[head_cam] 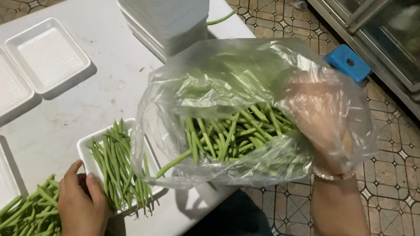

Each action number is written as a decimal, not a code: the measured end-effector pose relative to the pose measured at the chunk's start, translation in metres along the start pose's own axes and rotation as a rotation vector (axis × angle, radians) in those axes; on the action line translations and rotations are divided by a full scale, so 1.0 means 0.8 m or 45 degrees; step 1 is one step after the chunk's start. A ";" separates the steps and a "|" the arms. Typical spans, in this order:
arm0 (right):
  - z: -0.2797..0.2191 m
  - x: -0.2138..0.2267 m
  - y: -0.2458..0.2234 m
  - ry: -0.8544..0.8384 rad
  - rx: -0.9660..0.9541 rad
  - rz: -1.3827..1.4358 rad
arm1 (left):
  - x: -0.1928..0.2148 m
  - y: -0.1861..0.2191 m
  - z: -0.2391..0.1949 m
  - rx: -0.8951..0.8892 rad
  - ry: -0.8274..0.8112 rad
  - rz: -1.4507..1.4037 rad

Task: The person takes green beans from a plastic bag and arranges them into white styrofoam trays on a table. The person handles the beans by hand, placing them one by one or in small groups into the trays.

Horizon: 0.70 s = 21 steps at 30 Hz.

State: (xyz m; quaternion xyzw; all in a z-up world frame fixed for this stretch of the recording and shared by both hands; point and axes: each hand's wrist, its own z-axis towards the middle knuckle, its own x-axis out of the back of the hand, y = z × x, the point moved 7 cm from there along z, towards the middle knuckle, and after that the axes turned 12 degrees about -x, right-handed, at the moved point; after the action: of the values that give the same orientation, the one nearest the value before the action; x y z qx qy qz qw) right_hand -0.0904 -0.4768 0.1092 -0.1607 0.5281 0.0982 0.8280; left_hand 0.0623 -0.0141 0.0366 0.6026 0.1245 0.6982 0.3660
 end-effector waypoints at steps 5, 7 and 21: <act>-0.010 -0.004 -0.001 0.055 0.117 0.091 | -0.009 -0.012 -0.001 0.041 0.021 0.087; -0.011 -0.011 0.002 0.080 0.165 0.134 | -0.008 -0.008 -0.002 0.025 0.033 0.098; 0.020 -0.078 0.045 0.223 0.395 0.401 | -0.004 0.002 0.004 0.064 0.005 0.080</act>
State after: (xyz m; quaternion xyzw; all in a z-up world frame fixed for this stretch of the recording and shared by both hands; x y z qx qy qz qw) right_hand -0.1148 -0.4369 0.1661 0.0450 0.6251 0.1294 0.7684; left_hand 0.0645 -0.0184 0.0358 0.6138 0.1237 0.7072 0.3285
